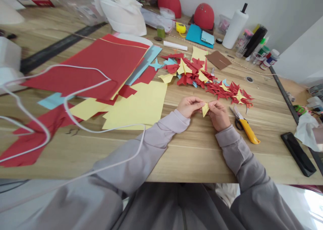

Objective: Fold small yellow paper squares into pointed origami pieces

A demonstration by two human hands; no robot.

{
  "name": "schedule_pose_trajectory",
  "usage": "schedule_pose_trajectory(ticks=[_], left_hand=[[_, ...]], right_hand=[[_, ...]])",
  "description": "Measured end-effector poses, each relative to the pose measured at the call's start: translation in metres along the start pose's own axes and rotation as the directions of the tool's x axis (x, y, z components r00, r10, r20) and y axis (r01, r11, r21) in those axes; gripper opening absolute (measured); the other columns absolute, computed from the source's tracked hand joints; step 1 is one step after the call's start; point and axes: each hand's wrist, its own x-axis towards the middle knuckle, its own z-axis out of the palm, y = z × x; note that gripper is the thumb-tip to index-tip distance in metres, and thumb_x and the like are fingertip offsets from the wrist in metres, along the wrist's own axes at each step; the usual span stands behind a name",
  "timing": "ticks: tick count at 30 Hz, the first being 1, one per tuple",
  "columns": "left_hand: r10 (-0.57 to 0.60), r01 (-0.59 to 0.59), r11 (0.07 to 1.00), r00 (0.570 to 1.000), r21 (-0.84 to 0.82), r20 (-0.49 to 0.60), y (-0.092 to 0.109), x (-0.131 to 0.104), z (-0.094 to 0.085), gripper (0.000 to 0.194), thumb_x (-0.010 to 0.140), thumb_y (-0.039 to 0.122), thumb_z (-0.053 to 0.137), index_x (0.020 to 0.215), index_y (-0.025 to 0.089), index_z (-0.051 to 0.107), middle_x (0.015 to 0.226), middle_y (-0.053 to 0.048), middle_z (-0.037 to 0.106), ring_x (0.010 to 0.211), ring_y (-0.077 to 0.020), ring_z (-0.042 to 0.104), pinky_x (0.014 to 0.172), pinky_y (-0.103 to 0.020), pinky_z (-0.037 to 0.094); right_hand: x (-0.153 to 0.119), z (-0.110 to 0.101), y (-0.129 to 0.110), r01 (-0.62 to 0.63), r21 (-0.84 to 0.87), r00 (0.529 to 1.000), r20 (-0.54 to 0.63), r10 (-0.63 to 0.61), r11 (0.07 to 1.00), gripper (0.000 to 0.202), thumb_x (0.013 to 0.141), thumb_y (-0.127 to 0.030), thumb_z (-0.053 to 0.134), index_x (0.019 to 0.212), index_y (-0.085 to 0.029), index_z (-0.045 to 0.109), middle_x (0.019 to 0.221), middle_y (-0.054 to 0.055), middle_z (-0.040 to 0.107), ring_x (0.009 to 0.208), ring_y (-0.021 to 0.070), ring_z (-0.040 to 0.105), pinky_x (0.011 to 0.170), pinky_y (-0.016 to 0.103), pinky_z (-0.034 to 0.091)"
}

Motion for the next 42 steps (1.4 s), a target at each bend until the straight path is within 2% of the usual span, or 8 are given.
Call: schedule_pose_trajectory(ticks=[3,5,10,16,25,36,42], left_hand=[[-0.054,0.057,0.996,0.998,-0.067,0.038,0.001,-0.001,0.002,0.033,0.044,0.031,0.080,0.064,0.011,0.063,0.057,-0.001,0.063,0.050,-0.0102,0.057,0.053,-0.026,0.049],[-0.048,0.049,0.997,0.999,-0.066,0.022,0.001,-0.001,0.003,0.034,0.044,0.032,0.080,0.065,0.011,0.063,0.058,-0.001,0.063,0.051,-0.0106,0.058,0.051,-0.025,0.049],[0.042,-0.039,0.997,0.998,0.066,-0.038,-0.002,-0.001,0.004,0.040,0.042,0.027,0.081,0.075,0.011,0.066,0.061,-0.001,0.064,0.054,-0.0111,0.058,0.054,-0.026,0.050],[0.119,-0.107,0.986,0.988,0.125,-0.097,-0.004,0.002,0.001,0.038,0.041,0.028,0.081,0.071,0.011,0.066,0.059,-0.001,0.063,0.049,-0.0086,0.054,0.051,-0.024,0.047],[0.013,-0.010,0.995,0.999,0.100,-0.030,-0.004,0.003,-0.004,0.040,0.041,0.024,0.081,0.074,0.010,0.066,0.058,-0.001,0.063,0.053,-0.0102,0.058,0.057,-0.025,0.047],[-0.059,0.058,0.998,0.996,-0.015,-0.065,0.003,-0.001,0.002,0.035,0.042,0.021,0.080,0.073,0.010,0.066,0.060,-0.002,0.065,0.057,-0.0133,0.061,0.056,-0.027,0.052],[-0.065,0.062,0.997,0.995,-0.044,-0.075,0.005,-0.001,0.002,0.024,0.049,0.020,0.076,0.068,0.010,0.066,0.059,-0.004,0.065,0.052,-0.0137,0.061,0.050,-0.026,0.051]], right_hand=[[0.000,0.001,-0.002,-0.034,0.036,0.999,0.012,0.033,0.999,0.025,0.063,-0.039,0.069,0.064,-0.020,0.053,0.056,-0.004,0.057,0.053,0.0118,0.053,0.051,0.026,0.043],[0.000,0.001,-0.001,-0.028,0.046,1.000,0.001,0.028,0.999,0.025,0.063,-0.040,0.069,0.064,-0.020,0.053,0.056,-0.004,0.057,0.053,0.0116,0.053,0.050,0.025,0.043],[0.001,0.001,0.004,0.055,-0.036,0.996,-0.067,-0.058,0.998,0.024,0.066,-0.040,0.068,0.065,-0.020,0.055,0.055,-0.005,0.056,0.045,0.0075,0.047,0.046,0.022,0.040],[0.002,-0.002,0.010,0.064,-0.111,0.996,-0.054,-0.071,0.992,0.023,0.067,-0.037,0.067,0.066,-0.019,0.053,0.055,-0.005,0.057,0.046,0.0069,0.049,0.048,0.021,0.040],[0.002,-0.006,0.010,0.035,-0.105,0.999,-0.020,-0.037,0.994,0.019,0.069,-0.034,0.067,0.064,-0.018,0.057,0.052,-0.005,0.056,0.046,0.0071,0.048,0.047,0.020,0.038],[0.002,-0.004,0.010,0.016,-0.035,0.998,-0.060,-0.018,0.999,0.022,0.068,-0.038,0.065,0.063,-0.018,0.059,0.050,-0.004,0.055,0.045,0.0085,0.047,0.047,0.022,0.038],[0.002,-0.003,0.009,0.027,-0.019,0.998,-0.058,-0.028,0.999,0.021,0.069,-0.037,0.065,0.063,-0.018,0.058,0.050,-0.004,0.054,0.045,0.0081,0.047,0.047,0.022,0.036]])
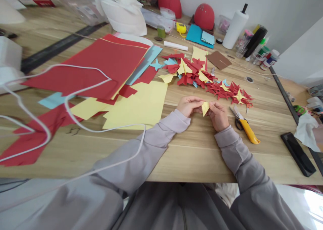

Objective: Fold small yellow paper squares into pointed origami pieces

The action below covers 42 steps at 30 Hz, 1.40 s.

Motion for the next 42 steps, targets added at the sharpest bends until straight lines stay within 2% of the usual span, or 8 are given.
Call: schedule_pose_trajectory(ticks=[8,14,19,22,26,33,37,42], left_hand=[[-0.034,0.034,0.999,0.999,-0.008,-0.010,0.0031,-0.0003,-0.0011,0.016,0.050,0.015,0.072,0.063,0.009,0.064,0.056,-0.004,0.064,0.052,-0.0142,0.061,0.052,-0.026,0.051],[0.009,-0.009,1.000,1.000,0.026,-0.008,0.0009,-0.0015,0.0006,0.018,0.054,0.019,0.072,0.067,0.010,0.066,0.057,-0.004,0.064,0.048,-0.0135,0.059,0.048,-0.026,0.050],[0.061,-0.061,0.998,0.998,-0.002,-0.035,-0.0008,-0.0008,0.0020,0.021,0.054,0.021,0.072,0.070,0.010,0.065,0.059,-0.003,0.064,0.050,-0.0137,0.060,0.046,-0.025,0.050],[0.069,-0.070,0.997,0.996,-0.011,-0.053,-0.0011,-0.0002,0.0021,0.021,0.054,0.021,0.073,0.070,0.011,0.064,0.059,-0.003,0.064,0.049,-0.0129,0.059,0.045,-0.024,0.049],[0.069,-0.070,0.998,0.996,-0.009,-0.057,-0.0019,0.0005,0.0018,0.023,0.054,0.024,0.074,0.070,0.011,0.063,0.058,-0.002,0.064,0.049,-0.0120,0.059,0.045,-0.023,0.048],[0.080,-0.078,0.996,0.995,0.033,-0.062,-0.0038,0.0018,0.0017,0.030,0.051,0.032,0.076,0.069,0.012,0.063,0.060,0.000,0.063,0.051,-0.0118,0.058,0.051,-0.027,0.050],[0.088,-0.085,0.995,0.994,0.057,-0.057,-0.0055,0.0019,0.0023,0.035,0.050,0.035,0.077,0.072,0.012,0.063,0.062,-0.001,0.064,0.050,-0.0110,0.058,0.049,-0.025,0.049],[0.118,-0.114,0.983,0.993,0.143,-0.019,-0.0053,0.0008,0.0037,0.036,0.049,0.033,0.078,0.074,0.011,0.063,0.059,0.000,0.062,0.048,-0.0091,0.055,0.046,-0.023,0.048]], right_hand=[[-0.0001,-0.0014,0.0008,-0.005,-0.058,1.000,0.030,0.007,0.998,0.020,0.070,-0.037,0.064,0.063,-0.019,0.058,0.049,-0.004,0.053,0.047,0.0090,0.047,0.048,0.023,0.037],[-0.0005,0.0009,0.0002,-0.019,0.057,0.999,0.029,0.018,0.998,0.020,0.072,-0.035,0.062,0.063,-0.019,0.055,0.052,-0.004,0.053,0.047,0.0087,0.045,0.047,0.022,0.035],[-0.0011,0.0021,-0.0027,-0.022,0.087,0.998,0.054,0.018,0.996,0.019,0.073,-0.034,0.059,0.064,-0.018,0.053,0.054,-0.003,0.053,0.048,0.0093,0.047,0.047,0.023,0.037],[-0.0017,0.0029,-0.0044,-0.016,0.072,0.998,0.057,0.012,0.997,0.013,0.069,-0.028,0.063,0.073,-0.019,0.054,0.060,-0.004,0.056,0.049,0.0089,0.050,0.047,0.022,0.037],[-0.0023,0.0035,-0.0046,0.021,0.033,1.000,0.020,-0.021,0.999,0.024,0.068,-0.029,0.064,0.089,-0.023,0.054,0.069,-0.005,0.059,0.051,0.0079,0.051,0.046,0.021,0.039],[-0.0021,0.0036,-0.0027,0.009,-0.033,1.000,0.007,-0.009,0.999,0.019,0.066,-0.033,0.067,0.073,-0.020,0.055,0.057,-0.005,0.058,0.048,0.0084,0.051,0.047,0.021,0.039],[-0.0013,0.0053,-0.0045,0.004,0.027,1.000,-0.026,-0.003,1.000,0.021,0.067,-0.035,0.066,0.062,-0.018,0.054,0.054,-0.004,0.056,0.046,0.0079,0.048,0.046,0.022,0.037],[-0.0004,0.0054,-0.0068,-0.059,0.114,0.997,-0.035,0.063,0.992,0.020,0.067,-0.031,0.065,0.060,-0.018,0.053,0.053,-0.003,0.054,0.047,0.0089,0.047,0.047,0.023,0.038]])
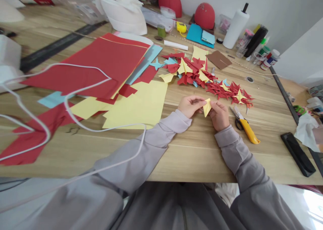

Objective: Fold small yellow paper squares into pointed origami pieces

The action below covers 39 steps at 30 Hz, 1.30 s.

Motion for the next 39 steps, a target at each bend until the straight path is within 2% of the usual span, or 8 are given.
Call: schedule_pose_trajectory(ticks=[4,9,16,20,23,29,33,39], left_hand=[[0.036,-0.038,0.998,0.999,0.052,0.035,0.000,-0.001,0.001,0.033,0.049,0.030,0.077,0.071,0.011,0.061,0.060,0.000,0.061,0.050,-0.0088,0.054,0.044,-0.021,0.047],[0.050,-0.055,0.995,0.997,0.082,0.062,0.001,-0.002,0.002,0.026,0.054,0.025,0.073,0.073,0.013,0.061,0.063,-0.001,0.062,0.056,-0.0109,0.056,0.044,-0.020,0.046],[0.026,-0.041,0.990,0.993,0.138,0.112,0.006,-0.011,0.006,0.023,0.063,0.029,0.068,0.080,0.015,0.060,0.058,0.001,0.058,0.047,-0.0083,0.052,0.044,-0.020,0.042],[0.045,-0.054,0.991,0.996,0.119,0.082,0.006,-0.011,0.007,0.027,0.063,0.037,0.067,0.062,0.013,0.055,0.075,-0.003,0.059,0.053,-0.0081,0.052,0.043,-0.020,0.042],[0.072,-0.079,0.986,0.996,0.146,0.052,0.003,-0.009,0.006,0.032,0.057,0.035,0.071,0.053,0.012,0.049,0.086,-0.004,0.058,0.058,-0.0077,0.052,0.044,-0.020,0.043],[0.101,-0.105,0.990,0.994,0.092,0.041,-0.001,-0.005,0.004,0.032,0.051,0.021,0.074,0.068,0.017,0.048,0.058,0.005,0.052,0.050,-0.0084,0.050,0.044,-0.020,0.042],[0.082,-0.087,0.991,0.995,0.099,0.052,0.001,-0.006,0.004,0.025,0.057,0.025,0.070,0.072,0.016,0.052,0.056,0.004,0.053,0.046,-0.0082,0.049,0.043,-0.021,0.041],[0.019,-0.026,0.988,0.999,0.153,0.047,0.003,-0.006,0.005,0.020,0.057,0.024,0.069,0.065,0.016,0.052,0.053,0.004,0.052,0.046,-0.0087,0.048,0.042,-0.021,0.041]], right_hand=[[0.001,-0.001,-0.001,-0.036,0.023,0.999,-0.026,0.036,0.999,0.018,0.065,-0.028,0.064,0.058,-0.018,0.051,0.055,-0.003,0.052,0.053,0.0104,0.050,0.051,0.024,0.041],[0.004,-0.004,0.000,-0.005,0.016,0.999,-0.053,0.006,1.000,0.017,0.067,-0.028,0.061,0.059,-0.020,0.047,0.058,-0.003,0.052,0.056,0.0118,0.052,0.054,0.026,0.043],[0.002,-0.003,0.001,0.029,-0.047,0.998,-0.051,-0.032,0.998,0.018,0.067,-0.032,0.062,0.063,-0.021,0.049,0.057,-0.004,0.051,0.053,0.0112,0.050,0.049,0.024,0.040],[0.001,-0.001,0.003,0.051,-0.045,0.997,-0.061,-0.054,0.998,0.016,0.067,-0.031,0.063,0.062,-0.020,0.051,0.058,-0.005,0.051,0.054,0.0098,0.048,0.052,0.024,0.040],[0.000,0.000,0.003,0.055,-0.043,0.997,-0.059,-0.057,0.998,0.014,0.066,-0.029,0.064,0.062,-0.020,0.054,0.058,-0.005,0.050,0.053,0.0091,0.047,0.051,0.024,0.041],[0.000,0.000,0.002,0.038,-0.058,0.998,-0.054,-0.041,0.998,0.015,0.065,-0.032,0.064,0.064,-0.020,0.055,0.059,-0.003,0.052,0.055,0.0109,0.050,0.048,0.024,0.040],[0.000,0.000,0.001,0.035,-0.050,0.998,-0.056,-0.038,0.998,0.015,0.065,-0.032,0.064,0.065,-0.020,0.056,0.060,-0.004,0.053,0.054,0.0105,0.050,0.045,0.023,0.038],[0.001,0.000,0.003,0.064,-0.054,0.994,-0.088,-0.068,0.997,0.010,0.065,-0.027,0.064,0.061,-0.020,0.059,0.056,-0.004,0.052,0.053,0.0099,0.047,0.051,0.025,0.039]])
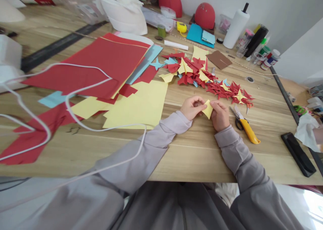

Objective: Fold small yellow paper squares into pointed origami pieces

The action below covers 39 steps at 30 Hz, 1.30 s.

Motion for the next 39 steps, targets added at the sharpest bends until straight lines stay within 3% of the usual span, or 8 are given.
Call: schedule_pose_trajectory(ticks=[11,18,24,29,35,39], left_hand=[[0.039,-0.041,0.998,0.998,0.041,0.056,0.002,-0.003,-0.001,0.020,0.060,0.026,0.064,0.054,0.016,0.049,0.055,0.003,0.050,0.049,-0.0088,0.047,0.045,-0.022,0.039],[0.192,-0.190,0.975,0.981,0.112,-0.004,0.000,-0.001,-0.001,0.017,0.063,0.025,0.063,0.056,0.015,0.051,0.050,0.005,0.046,0.049,-0.0076,0.042,0.049,-0.021,0.035],[0.290,-0.276,0.953,0.950,0.125,-0.113,-0.004,0.003,-0.004,0.014,0.063,0.023,0.062,0.059,0.015,0.052,0.056,0.004,0.049,0.053,-0.0076,0.044,0.052,-0.021,0.035],[0.287,-0.272,0.956,0.942,0.104,-0.175,-0.008,0.007,-0.007,0.014,0.062,0.021,0.063,0.058,0.015,0.051,0.055,0.004,0.049,0.051,-0.0071,0.044,0.049,-0.021,0.035],[0.163,-0.150,0.985,0.967,0.079,-0.196,-0.006,0.008,-0.009,0.016,0.064,0.020,0.061,0.057,0.017,0.047,0.043,0.006,0.045,0.033,-0.0065,0.039,0.034,-0.020,0.029],[0.148,-0.138,0.988,0.968,0.066,-0.201,-0.005,0.009,-0.009,0.017,0.063,0.018,0.063,0.059,0.017,0.047,0.043,0.007,0.047,0.031,-0.0062,0.040,0.032,-0.020,0.030]], right_hand=[[0.000,0.000,0.000,-0.008,0.013,1.000,-0.007,0.008,1.000,0.008,0.064,-0.024,0.064,0.059,-0.019,0.060,0.055,-0.003,0.053,0.053,0.0105,0.047,0.052,0.026,0.039],[0.001,-0.002,0.000,-0.056,0.062,0.997,0.060,0.052,0.997,0.013,0.065,-0.027,0.064,0.060,-0.018,0.056,0.054,-0.004,0.052,0.051,0.0094,0.048,0.051,0.024,0.042],[0.002,-0.003,-0.004,-0.078,0.085,0.993,0.100,0.070,0.993,0.011,0.063,-0.026,0.063,0.065,-0.018,0.056,0.065,-0.002,0.058,0.059,0.0111,0.054,0.050,0.024,0.044],[0.003,-0.003,-0.002,-0.060,0.082,0.995,0.089,0.053,0.995,0.011,0.063,-0.024,0.065,0.063,-0.017,0.057,0.059,-0.002,0.059,0.053,0.0103,0.055,0.048,0.023,0.045],[0.003,-0.004,0.003,-0.020,0.056,0.999,0.037,0.018,0.998,0.016,0.060,-0.024,0.071,0.068,-0.016,0.060,0.054,-0.003,0.061,0.047,0.0080,0.054,0.047,0.020,0.045],[0.004,-0.003,0.003,0.016,0.063,1.000,0.021,-0.017,0.998,0.019,0.060,-0.027,0.072,0.069,-0.017,0.058,0.056,-0.003,0.060,0.048,0.0079,0.054,0.046,0.021,0.045]])
